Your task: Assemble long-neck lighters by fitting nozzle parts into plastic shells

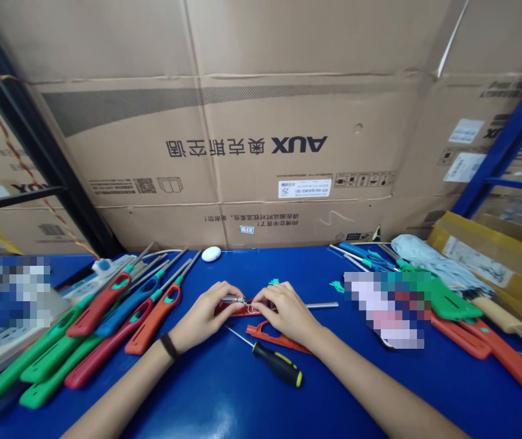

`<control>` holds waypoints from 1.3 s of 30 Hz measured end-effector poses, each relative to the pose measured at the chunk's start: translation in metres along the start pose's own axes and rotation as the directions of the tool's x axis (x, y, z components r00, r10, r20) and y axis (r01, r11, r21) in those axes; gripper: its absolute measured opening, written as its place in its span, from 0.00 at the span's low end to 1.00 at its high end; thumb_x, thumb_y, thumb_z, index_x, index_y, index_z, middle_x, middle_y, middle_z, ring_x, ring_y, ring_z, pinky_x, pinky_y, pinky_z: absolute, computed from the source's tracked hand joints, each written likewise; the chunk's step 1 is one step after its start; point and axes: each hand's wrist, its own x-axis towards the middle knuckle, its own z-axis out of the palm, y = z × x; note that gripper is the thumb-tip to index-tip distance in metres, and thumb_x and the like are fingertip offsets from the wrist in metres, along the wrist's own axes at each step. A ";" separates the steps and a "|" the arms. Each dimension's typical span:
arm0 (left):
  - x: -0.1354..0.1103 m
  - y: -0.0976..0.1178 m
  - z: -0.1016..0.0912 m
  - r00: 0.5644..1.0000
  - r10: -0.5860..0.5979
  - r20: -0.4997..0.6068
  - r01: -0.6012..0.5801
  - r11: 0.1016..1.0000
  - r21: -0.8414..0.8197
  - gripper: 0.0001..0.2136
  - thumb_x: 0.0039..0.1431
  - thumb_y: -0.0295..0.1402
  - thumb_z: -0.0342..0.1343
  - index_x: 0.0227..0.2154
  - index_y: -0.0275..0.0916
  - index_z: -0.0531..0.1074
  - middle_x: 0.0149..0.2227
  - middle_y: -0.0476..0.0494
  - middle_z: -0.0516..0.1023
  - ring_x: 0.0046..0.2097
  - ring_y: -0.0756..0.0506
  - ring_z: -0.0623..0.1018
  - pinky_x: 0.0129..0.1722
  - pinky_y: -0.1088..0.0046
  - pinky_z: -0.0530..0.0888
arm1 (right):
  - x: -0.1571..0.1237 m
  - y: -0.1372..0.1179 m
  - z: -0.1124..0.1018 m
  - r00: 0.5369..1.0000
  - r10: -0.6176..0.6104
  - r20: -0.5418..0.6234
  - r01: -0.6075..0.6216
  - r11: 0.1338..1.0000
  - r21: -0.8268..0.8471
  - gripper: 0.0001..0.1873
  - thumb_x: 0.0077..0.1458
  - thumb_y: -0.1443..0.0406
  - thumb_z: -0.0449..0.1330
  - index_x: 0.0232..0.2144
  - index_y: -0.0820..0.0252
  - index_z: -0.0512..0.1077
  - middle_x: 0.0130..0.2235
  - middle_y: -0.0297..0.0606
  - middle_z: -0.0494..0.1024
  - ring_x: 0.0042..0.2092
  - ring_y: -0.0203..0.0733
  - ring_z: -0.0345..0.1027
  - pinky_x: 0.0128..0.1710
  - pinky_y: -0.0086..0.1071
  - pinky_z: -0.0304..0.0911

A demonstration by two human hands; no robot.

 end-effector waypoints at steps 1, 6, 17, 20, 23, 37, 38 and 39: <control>0.000 0.000 0.000 1.000 0.006 0.012 -0.006 1.000 0.007 0.07 0.62 0.35 0.49 0.37 0.41 0.70 0.36 0.45 0.74 0.39 0.46 0.74 0.40 0.71 0.71 | 0.000 0.000 0.000 1.000 0.010 0.000 -0.010 1.000 -0.002 0.05 0.59 0.64 0.57 0.32 0.58 0.70 0.31 0.32 0.75 0.36 0.35 0.66 0.42 0.33 0.54; -0.001 0.000 0.000 1.000 0.011 0.024 -0.011 1.000 0.029 0.07 0.62 0.35 0.49 0.37 0.40 0.70 0.36 0.46 0.74 0.38 0.46 0.73 0.41 0.70 0.70 | 0.000 0.001 0.003 1.000 0.010 -0.013 -0.010 1.000 0.028 0.05 0.59 0.63 0.56 0.32 0.58 0.68 0.30 0.30 0.74 0.34 0.35 0.65 0.42 0.32 0.55; -0.001 0.001 0.004 0.999 0.007 0.044 -0.008 1.000 0.024 0.06 0.62 0.34 0.49 0.37 0.40 0.69 0.36 0.47 0.73 0.38 0.47 0.72 0.40 0.71 0.68 | -0.002 0.001 0.003 0.999 -0.034 -0.029 0.035 0.999 0.029 0.04 0.60 0.65 0.55 0.33 0.58 0.67 0.32 0.31 0.76 0.34 0.36 0.66 0.41 0.33 0.53; -0.001 0.002 0.003 0.999 -0.001 0.045 0.001 1.000 0.013 0.06 0.62 0.35 0.49 0.37 0.40 0.69 0.36 0.47 0.73 0.39 0.47 0.72 0.40 0.71 0.68 | -0.002 0.000 0.003 0.999 -0.039 -0.028 0.039 0.999 0.025 0.03 0.60 0.66 0.54 0.33 0.58 0.67 0.33 0.31 0.76 0.34 0.36 0.66 0.41 0.33 0.53; -0.002 0.002 0.004 0.999 -0.006 0.048 0.006 1.000 0.001 0.06 0.62 0.35 0.50 0.37 0.40 0.69 0.36 0.47 0.73 0.39 0.47 0.72 0.40 0.71 0.68 | -0.002 0.000 0.003 0.999 -0.043 -0.026 0.044 0.999 0.021 0.03 0.60 0.66 0.54 0.33 0.58 0.67 0.33 0.32 0.76 0.34 0.36 0.66 0.41 0.33 0.53; -0.001 0.001 0.006 0.999 0.014 0.034 -0.015 1.000 0.018 0.07 0.62 0.35 0.49 0.37 0.40 0.70 0.35 0.47 0.73 0.38 0.47 0.72 0.38 0.72 0.69 | 0.000 -0.003 0.002 0.999 -0.047 -0.023 0.047 0.999 0.003 0.04 0.60 0.66 0.54 0.33 0.58 0.68 0.33 0.32 0.77 0.35 0.36 0.66 0.42 0.33 0.54; -0.001 0.001 0.007 0.999 0.016 0.036 -0.016 1.000 0.021 0.07 0.62 0.36 0.50 0.37 0.40 0.70 0.35 0.47 0.73 0.37 0.47 0.72 0.38 0.72 0.69 | 0.000 -0.003 0.002 0.998 -0.050 -0.026 0.050 0.999 0.000 0.04 0.60 0.66 0.54 0.33 0.58 0.68 0.34 0.32 0.77 0.35 0.36 0.66 0.42 0.33 0.54; -0.001 0.001 0.007 0.999 0.017 0.038 -0.018 1.000 0.024 0.07 0.62 0.36 0.50 0.37 0.40 0.70 0.35 0.47 0.73 0.37 0.47 0.72 0.38 0.72 0.69 | 0.000 -0.002 0.002 0.998 -0.054 -0.029 0.054 0.999 -0.003 0.04 0.60 0.66 0.54 0.33 0.58 0.68 0.34 0.32 0.77 0.35 0.36 0.67 0.42 0.33 0.53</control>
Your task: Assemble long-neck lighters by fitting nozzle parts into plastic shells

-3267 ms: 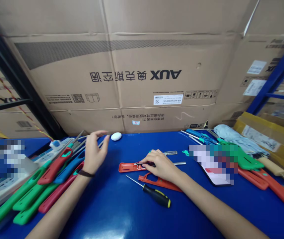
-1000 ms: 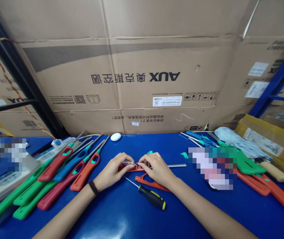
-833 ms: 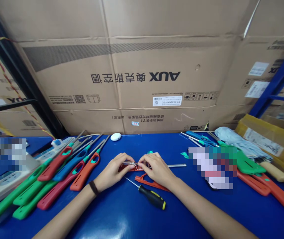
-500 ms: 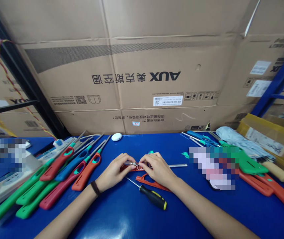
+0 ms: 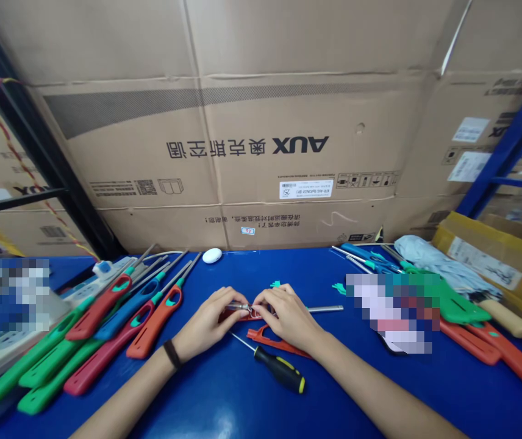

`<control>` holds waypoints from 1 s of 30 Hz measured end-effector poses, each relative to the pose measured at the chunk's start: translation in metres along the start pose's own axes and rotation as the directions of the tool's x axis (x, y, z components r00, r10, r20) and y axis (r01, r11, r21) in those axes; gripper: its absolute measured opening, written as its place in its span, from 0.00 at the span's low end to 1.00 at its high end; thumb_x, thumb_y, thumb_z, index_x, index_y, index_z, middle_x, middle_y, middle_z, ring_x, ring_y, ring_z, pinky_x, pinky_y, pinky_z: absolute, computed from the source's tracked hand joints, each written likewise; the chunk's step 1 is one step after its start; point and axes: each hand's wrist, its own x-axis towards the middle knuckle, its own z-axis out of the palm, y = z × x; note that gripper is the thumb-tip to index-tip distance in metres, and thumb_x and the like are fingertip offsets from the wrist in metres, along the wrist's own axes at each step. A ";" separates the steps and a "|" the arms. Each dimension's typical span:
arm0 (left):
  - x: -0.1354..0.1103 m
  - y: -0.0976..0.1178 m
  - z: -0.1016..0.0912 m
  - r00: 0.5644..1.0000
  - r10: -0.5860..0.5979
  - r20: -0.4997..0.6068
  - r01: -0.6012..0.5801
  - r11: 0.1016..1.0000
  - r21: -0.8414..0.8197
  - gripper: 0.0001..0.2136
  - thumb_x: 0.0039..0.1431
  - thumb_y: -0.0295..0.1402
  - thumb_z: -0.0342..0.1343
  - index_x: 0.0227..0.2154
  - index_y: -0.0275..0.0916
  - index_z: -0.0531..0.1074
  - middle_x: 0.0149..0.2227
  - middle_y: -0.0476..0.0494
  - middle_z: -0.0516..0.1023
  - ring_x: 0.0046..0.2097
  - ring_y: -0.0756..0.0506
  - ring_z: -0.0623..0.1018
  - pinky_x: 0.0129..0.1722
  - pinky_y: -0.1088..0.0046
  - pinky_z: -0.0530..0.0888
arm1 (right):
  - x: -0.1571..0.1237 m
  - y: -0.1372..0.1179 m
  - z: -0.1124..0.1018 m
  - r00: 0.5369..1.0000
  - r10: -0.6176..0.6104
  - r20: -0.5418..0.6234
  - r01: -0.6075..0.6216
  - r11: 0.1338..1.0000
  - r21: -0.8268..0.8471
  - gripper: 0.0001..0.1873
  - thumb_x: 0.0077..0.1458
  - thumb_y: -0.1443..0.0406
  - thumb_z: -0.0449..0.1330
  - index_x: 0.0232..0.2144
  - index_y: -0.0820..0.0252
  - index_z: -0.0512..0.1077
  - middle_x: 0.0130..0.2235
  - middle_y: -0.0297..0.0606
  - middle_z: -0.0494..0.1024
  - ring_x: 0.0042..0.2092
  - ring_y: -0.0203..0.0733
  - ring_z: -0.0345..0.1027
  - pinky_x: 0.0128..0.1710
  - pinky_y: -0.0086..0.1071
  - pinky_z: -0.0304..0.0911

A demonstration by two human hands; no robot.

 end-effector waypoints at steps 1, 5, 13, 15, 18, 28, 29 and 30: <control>0.000 0.000 0.000 1.000 0.001 0.001 -0.001 1.000 0.000 0.07 0.62 0.36 0.50 0.36 0.40 0.70 0.35 0.47 0.73 0.37 0.47 0.72 0.39 0.72 0.69 | 0.000 0.000 0.000 1.000 -0.004 -0.002 0.004 1.000 -0.002 0.04 0.60 0.66 0.54 0.33 0.58 0.67 0.34 0.32 0.77 0.36 0.36 0.67 0.42 0.33 0.53; 0.001 0.001 0.001 1.000 -0.001 -0.001 0.001 1.000 -0.008 0.07 0.62 0.36 0.50 0.36 0.40 0.70 0.35 0.47 0.73 0.37 0.47 0.73 0.39 0.71 0.69 | 0.001 0.002 0.001 1.000 -0.027 -0.008 0.027 1.000 -0.009 0.03 0.60 0.67 0.54 0.32 0.58 0.67 0.34 0.31 0.77 0.36 0.36 0.68 0.43 0.33 0.52; 0.001 0.003 -0.001 1.000 0.004 -0.009 -0.004 1.000 0.004 0.07 0.62 0.36 0.49 0.36 0.40 0.69 0.35 0.46 0.74 0.37 0.46 0.72 0.41 0.69 0.69 | 0.000 0.002 0.002 1.000 -0.006 -0.006 0.006 1.000 -0.028 0.04 0.61 0.66 0.53 0.33 0.58 0.67 0.34 0.32 0.77 0.36 0.36 0.68 0.44 0.34 0.52; 0.001 0.003 -0.002 1.000 0.010 -0.015 -0.010 1.000 0.010 0.07 0.63 0.35 0.49 0.37 0.40 0.69 0.36 0.46 0.74 0.38 0.46 0.72 0.41 0.68 0.69 | -0.001 0.002 0.002 1.000 -0.005 -0.007 0.005 0.999 -0.033 0.05 0.61 0.66 0.53 0.33 0.58 0.67 0.33 0.33 0.77 0.35 0.36 0.68 0.43 0.34 0.52; 0.001 0.002 -0.002 1.000 0.011 -0.021 -0.011 1.000 0.018 0.06 0.63 0.34 0.49 0.37 0.40 0.69 0.36 0.45 0.74 0.40 0.46 0.72 0.43 0.68 0.68 | 0.000 0.002 0.003 1.000 -0.003 -0.012 0.003 1.000 -0.029 0.06 0.61 0.66 0.52 0.32 0.58 0.67 0.32 0.33 0.77 0.35 0.37 0.68 0.43 0.35 0.52; 0.000 0.001 0.001 1.000 0.022 -0.017 -0.022 1.000 0.014 0.06 0.63 0.35 0.49 0.37 0.40 0.69 0.36 0.46 0.74 0.39 0.46 0.72 0.42 0.69 0.68 | -0.001 0.002 0.004 1.000 -0.012 -0.014 0.012 1.000 -0.027 0.05 0.61 0.66 0.53 0.33 0.58 0.67 0.34 0.33 0.77 0.35 0.36 0.68 0.44 0.35 0.52; 0.000 0.001 0.001 1.000 0.019 -0.015 -0.019 1.000 0.012 0.07 0.63 0.35 0.49 0.37 0.40 0.69 0.36 0.46 0.73 0.39 0.46 0.72 0.42 0.69 0.68 | -0.001 0.002 0.004 1.000 -0.015 -0.012 0.015 1.000 -0.026 0.05 0.61 0.66 0.53 0.33 0.58 0.67 0.34 0.33 0.77 0.36 0.37 0.68 0.44 0.35 0.52; 0.000 0.000 0.002 1.000 0.014 -0.014 -0.014 1.000 0.008 0.07 0.63 0.35 0.49 0.37 0.40 0.69 0.36 0.46 0.73 0.38 0.46 0.72 0.42 0.69 0.68 | -0.001 0.002 0.003 1.000 -0.018 -0.012 0.017 1.000 -0.025 0.05 0.61 0.67 0.53 0.33 0.58 0.67 0.34 0.33 0.77 0.36 0.37 0.68 0.44 0.35 0.52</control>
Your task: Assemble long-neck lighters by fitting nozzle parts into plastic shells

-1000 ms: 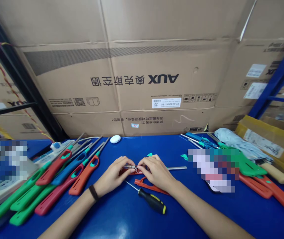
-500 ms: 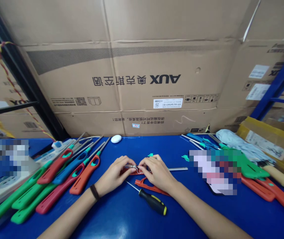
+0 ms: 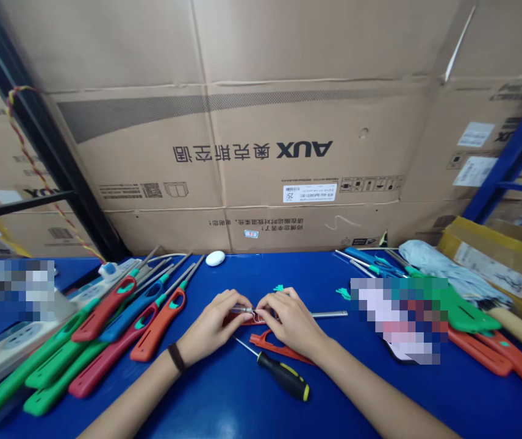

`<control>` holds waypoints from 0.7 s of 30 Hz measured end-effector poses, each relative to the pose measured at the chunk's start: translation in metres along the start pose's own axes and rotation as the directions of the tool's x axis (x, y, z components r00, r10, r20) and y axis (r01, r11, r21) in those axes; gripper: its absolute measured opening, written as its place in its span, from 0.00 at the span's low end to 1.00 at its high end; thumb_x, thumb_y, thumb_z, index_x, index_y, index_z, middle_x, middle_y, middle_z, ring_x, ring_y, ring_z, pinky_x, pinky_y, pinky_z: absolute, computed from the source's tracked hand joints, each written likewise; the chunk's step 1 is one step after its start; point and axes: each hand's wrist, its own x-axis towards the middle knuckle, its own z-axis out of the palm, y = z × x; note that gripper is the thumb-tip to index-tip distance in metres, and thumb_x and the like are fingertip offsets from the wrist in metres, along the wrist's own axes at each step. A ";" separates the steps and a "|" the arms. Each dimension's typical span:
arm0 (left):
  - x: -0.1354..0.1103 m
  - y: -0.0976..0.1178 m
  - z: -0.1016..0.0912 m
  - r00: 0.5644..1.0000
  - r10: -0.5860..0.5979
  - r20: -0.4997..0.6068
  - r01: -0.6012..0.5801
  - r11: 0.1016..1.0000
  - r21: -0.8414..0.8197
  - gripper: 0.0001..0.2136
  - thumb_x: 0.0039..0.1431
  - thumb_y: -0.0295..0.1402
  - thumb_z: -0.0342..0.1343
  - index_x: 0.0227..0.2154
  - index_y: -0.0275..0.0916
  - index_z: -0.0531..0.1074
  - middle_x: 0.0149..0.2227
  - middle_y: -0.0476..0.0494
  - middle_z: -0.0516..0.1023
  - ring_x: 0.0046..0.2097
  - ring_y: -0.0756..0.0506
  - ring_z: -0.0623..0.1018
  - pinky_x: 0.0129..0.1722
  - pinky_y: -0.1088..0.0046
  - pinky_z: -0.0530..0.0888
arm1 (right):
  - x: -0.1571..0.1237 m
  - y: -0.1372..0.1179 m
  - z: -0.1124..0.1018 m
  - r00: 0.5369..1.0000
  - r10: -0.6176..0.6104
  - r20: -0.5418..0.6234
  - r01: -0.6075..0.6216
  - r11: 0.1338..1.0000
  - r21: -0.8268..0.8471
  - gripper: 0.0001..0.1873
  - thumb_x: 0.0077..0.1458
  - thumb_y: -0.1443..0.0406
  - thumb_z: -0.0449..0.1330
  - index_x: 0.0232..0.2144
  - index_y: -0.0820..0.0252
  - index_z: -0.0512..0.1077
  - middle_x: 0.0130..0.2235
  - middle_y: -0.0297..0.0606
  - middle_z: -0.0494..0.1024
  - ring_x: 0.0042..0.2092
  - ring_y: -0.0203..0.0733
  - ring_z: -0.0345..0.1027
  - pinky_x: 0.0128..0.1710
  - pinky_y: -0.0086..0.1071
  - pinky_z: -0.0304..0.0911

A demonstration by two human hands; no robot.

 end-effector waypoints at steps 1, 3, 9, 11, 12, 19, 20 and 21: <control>0.000 0.000 0.001 1.000 -0.004 -0.003 0.004 1.000 -0.006 0.06 0.63 0.35 0.49 0.37 0.40 0.69 0.35 0.46 0.73 0.38 0.46 0.72 0.41 0.69 0.68 | 0.000 0.000 0.000 1.000 -0.002 -0.001 0.002 1.000 0.001 0.04 0.61 0.67 0.53 0.33 0.58 0.67 0.34 0.33 0.77 0.36 0.37 0.68 0.44 0.35 0.52; 0.000 -0.001 0.002 1.000 -0.009 -0.018 0.009 1.000 -0.022 0.06 0.63 0.35 0.50 0.37 0.40 0.69 0.34 0.46 0.73 0.38 0.46 0.73 0.41 0.69 0.69 | 0.000 -0.001 -0.001 1.000 -0.007 -0.002 0.007 1.000 0.003 0.05 0.61 0.68 0.53 0.33 0.58 0.67 0.34 0.33 0.77 0.36 0.37 0.68 0.43 0.35 0.52; 0.000 0.002 0.004 0.999 -0.024 -0.033 0.022 0.998 -0.061 0.06 0.62 0.34 0.50 0.37 0.39 0.69 0.34 0.45 0.73 0.38 0.46 0.73 0.39 0.69 0.70 | -0.001 -0.004 -0.004 0.999 -0.028 -0.014 0.028 1.000 -0.010 0.06 0.61 0.70 0.52 0.32 0.58 0.67 0.34 0.33 0.77 0.35 0.36 0.68 0.42 0.34 0.52; 0.000 0.003 0.003 0.999 -0.023 -0.023 0.022 0.998 -0.058 0.06 0.62 0.34 0.50 0.36 0.39 0.69 0.34 0.45 0.73 0.38 0.46 0.73 0.40 0.68 0.70 | -0.001 -0.003 -0.003 0.999 -0.036 -0.021 0.035 0.999 -0.019 0.06 0.61 0.70 0.52 0.32 0.58 0.67 0.34 0.33 0.77 0.35 0.36 0.68 0.42 0.34 0.52; 0.000 0.004 0.002 1.000 -0.022 -0.022 0.021 0.998 -0.054 0.05 0.62 0.34 0.50 0.36 0.39 0.69 0.34 0.45 0.73 0.38 0.46 0.73 0.40 0.68 0.70 | -0.001 -0.003 -0.003 0.999 -0.040 -0.024 0.040 0.999 -0.023 0.06 0.61 0.70 0.52 0.32 0.58 0.67 0.34 0.33 0.77 0.35 0.36 0.68 0.42 0.34 0.52; 0.001 0.004 0.002 1.000 -0.030 -0.010 0.029 0.998 -0.054 0.05 0.62 0.34 0.50 0.35 0.39 0.68 0.34 0.45 0.73 0.38 0.45 0.73 0.39 0.68 0.70 | -0.001 -0.003 -0.002 0.997 -0.066 -0.026 0.066 0.998 -0.020 0.07 0.61 0.69 0.51 0.32 0.59 0.67 0.33 0.35 0.77 0.36 0.38 0.69 0.42 0.34 0.52; 0.000 0.003 0.002 1.000 -0.028 -0.004 0.028 0.998 -0.056 0.05 0.62 0.34 0.50 0.35 0.39 0.68 0.35 0.45 0.73 0.38 0.46 0.73 0.40 0.68 0.70 | -0.001 -0.003 -0.002 0.997 -0.068 -0.026 0.068 0.997 -0.022 0.07 0.61 0.69 0.51 0.32 0.59 0.67 0.34 0.35 0.78 0.36 0.38 0.69 0.41 0.34 0.52; 0.000 0.003 0.002 1.000 -0.026 0.002 0.026 0.998 -0.055 0.05 0.62 0.34 0.50 0.35 0.39 0.68 0.35 0.45 0.73 0.38 0.46 0.73 0.40 0.68 0.70 | -0.001 -0.003 -0.001 0.997 -0.071 -0.025 0.070 0.997 -0.024 0.07 0.61 0.70 0.51 0.32 0.59 0.67 0.34 0.36 0.78 0.36 0.38 0.69 0.41 0.34 0.52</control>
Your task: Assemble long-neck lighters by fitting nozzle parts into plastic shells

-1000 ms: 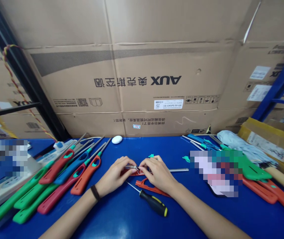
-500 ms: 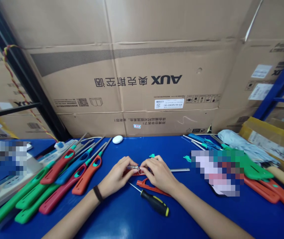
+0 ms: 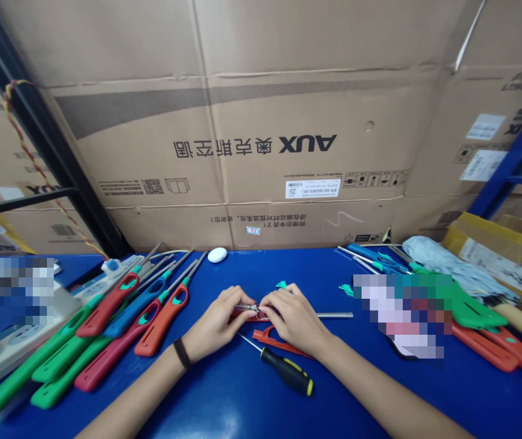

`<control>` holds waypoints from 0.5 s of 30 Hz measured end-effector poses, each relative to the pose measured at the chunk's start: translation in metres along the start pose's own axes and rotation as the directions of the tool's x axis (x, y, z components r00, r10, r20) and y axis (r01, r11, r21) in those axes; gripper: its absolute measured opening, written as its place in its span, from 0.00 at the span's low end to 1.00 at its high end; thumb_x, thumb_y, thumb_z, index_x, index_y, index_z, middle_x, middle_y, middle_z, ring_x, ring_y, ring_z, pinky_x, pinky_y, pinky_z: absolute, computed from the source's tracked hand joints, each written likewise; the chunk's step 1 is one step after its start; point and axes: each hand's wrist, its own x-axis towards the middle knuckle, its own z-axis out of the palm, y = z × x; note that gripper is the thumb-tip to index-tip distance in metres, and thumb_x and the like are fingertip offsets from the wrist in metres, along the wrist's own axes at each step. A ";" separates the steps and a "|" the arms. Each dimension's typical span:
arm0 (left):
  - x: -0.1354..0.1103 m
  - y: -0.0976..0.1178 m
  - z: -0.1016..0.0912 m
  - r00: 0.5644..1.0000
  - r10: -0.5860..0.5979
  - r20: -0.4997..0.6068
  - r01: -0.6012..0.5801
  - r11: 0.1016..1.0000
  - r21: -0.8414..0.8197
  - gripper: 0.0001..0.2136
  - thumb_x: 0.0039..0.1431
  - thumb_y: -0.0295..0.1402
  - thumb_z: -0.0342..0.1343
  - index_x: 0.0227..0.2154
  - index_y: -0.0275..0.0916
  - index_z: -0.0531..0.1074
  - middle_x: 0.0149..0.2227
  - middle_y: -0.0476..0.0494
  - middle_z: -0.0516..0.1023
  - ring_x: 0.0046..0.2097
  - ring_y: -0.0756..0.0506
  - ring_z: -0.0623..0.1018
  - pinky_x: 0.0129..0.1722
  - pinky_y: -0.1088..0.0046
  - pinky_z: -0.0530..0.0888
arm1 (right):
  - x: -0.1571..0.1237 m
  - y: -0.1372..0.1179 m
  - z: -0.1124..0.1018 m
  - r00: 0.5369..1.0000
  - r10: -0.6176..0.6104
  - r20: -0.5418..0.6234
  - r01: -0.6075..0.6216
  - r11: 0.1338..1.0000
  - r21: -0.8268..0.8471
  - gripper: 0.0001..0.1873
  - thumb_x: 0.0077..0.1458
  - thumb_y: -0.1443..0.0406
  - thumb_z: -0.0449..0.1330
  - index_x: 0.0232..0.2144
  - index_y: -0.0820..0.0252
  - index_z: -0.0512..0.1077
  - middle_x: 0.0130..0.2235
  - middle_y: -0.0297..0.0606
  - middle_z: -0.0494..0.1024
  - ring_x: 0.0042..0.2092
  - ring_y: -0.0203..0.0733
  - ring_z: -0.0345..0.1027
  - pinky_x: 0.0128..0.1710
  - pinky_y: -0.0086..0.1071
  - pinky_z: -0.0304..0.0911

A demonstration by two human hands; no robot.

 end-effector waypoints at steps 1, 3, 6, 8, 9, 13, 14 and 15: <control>0.000 -0.001 0.000 1.000 0.002 0.003 -0.002 1.000 0.003 0.04 0.62 0.33 0.50 0.35 0.40 0.68 0.35 0.45 0.73 0.38 0.46 0.73 0.40 0.68 0.70 | 0.000 0.000 0.000 1.000 -0.003 -0.002 0.003 1.000 -0.002 0.07 0.61 0.70 0.51 0.32 0.59 0.67 0.34 0.36 0.77 0.35 0.38 0.69 0.41 0.34 0.52; -0.001 -0.001 0.001 1.000 0.005 0.002 -0.005 1.000 0.011 0.04 0.62 0.33 0.50 0.35 0.40 0.68 0.35 0.45 0.73 0.38 0.46 0.73 0.40 0.68 0.69 | -0.001 0.001 0.001 1.000 -0.016 -0.008 0.016 1.000 -0.008 0.07 0.61 0.70 0.51 0.33 0.59 0.67 0.34 0.36 0.77 0.36 0.37 0.69 0.41 0.34 0.52; -0.001 -0.002 0.002 1.000 0.017 -0.001 -0.017 1.000 0.019 0.05 0.63 0.33 0.49 0.35 0.40 0.68 0.35 0.45 0.72 0.38 0.46 0.72 0.40 0.68 0.69 | -0.001 0.001 0.001 0.998 -0.055 -0.007 0.055 0.998 -0.031 0.07 0.61 0.70 0.50 0.33 0.59 0.67 0.34 0.35 0.77 0.36 0.37 0.68 0.42 0.34 0.52; -0.002 -0.002 0.002 1.000 0.029 0.006 -0.029 0.999 0.015 0.05 0.63 0.33 0.49 0.36 0.39 0.68 0.35 0.45 0.72 0.38 0.46 0.72 0.40 0.68 0.69 | -0.001 0.001 0.001 0.997 -0.076 -0.006 0.075 0.996 -0.043 0.07 0.61 0.70 0.50 0.33 0.59 0.67 0.34 0.35 0.77 0.36 0.37 0.68 0.42 0.34 0.52; -0.002 -0.002 0.002 0.999 0.034 0.010 -0.034 0.999 0.011 0.05 0.63 0.32 0.48 0.36 0.39 0.68 0.35 0.45 0.72 0.38 0.46 0.72 0.41 0.68 0.69 | -0.001 0.001 0.001 0.996 -0.084 -0.007 0.083 0.995 -0.048 0.07 0.61 0.70 0.50 0.33 0.60 0.67 0.34 0.35 0.76 0.35 0.37 0.68 0.42 0.34 0.51; -0.003 -0.001 0.002 0.999 0.036 0.017 -0.036 0.999 -0.008 0.05 0.63 0.33 0.48 0.36 0.40 0.67 0.35 0.45 0.71 0.39 0.46 0.72 0.41 0.68 0.70 | -0.002 0.000 0.001 0.990 -0.138 0.008 0.138 0.984 -0.116 0.09 0.62 0.70 0.49 0.34 0.61 0.68 0.32 0.37 0.76 0.35 0.38 0.67 0.41 0.34 0.52; -0.003 -0.001 0.002 0.999 0.038 0.019 -0.038 0.999 -0.009 0.05 0.63 0.33 0.48 0.36 0.40 0.67 0.35 0.45 0.71 0.39 0.46 0.72 0.42 0.68 0.70 | -0.002 0.000 0.001 0.988 -0.151 0.015 0.151 0.979 -0.136 0.10 0.62 0.70 0.48 0.34 0.61 0.69 0.32 0.38 0.76 0.35 0.38 0.67 0.40 0.34 0.52; -0.003 -0.001 0.002 0.999 0.043 0.020 -0.043 0.999 -0.008 0.05 0.63 0.33 0.49 0.36 0.40 0.67 0.35 0.45 0.71 0.39 0.46 0.72 0.42 0.68 0.70 | -0.002 0.000 0.001 0.987 -0.159 0.020 0.161 0.975 -0.150 0.11 0.62 0.70 0.47 0.34 0.61 0.69 0.32 0.38 0.75 0.34 0.38 0.67 0.40 0.34 0.52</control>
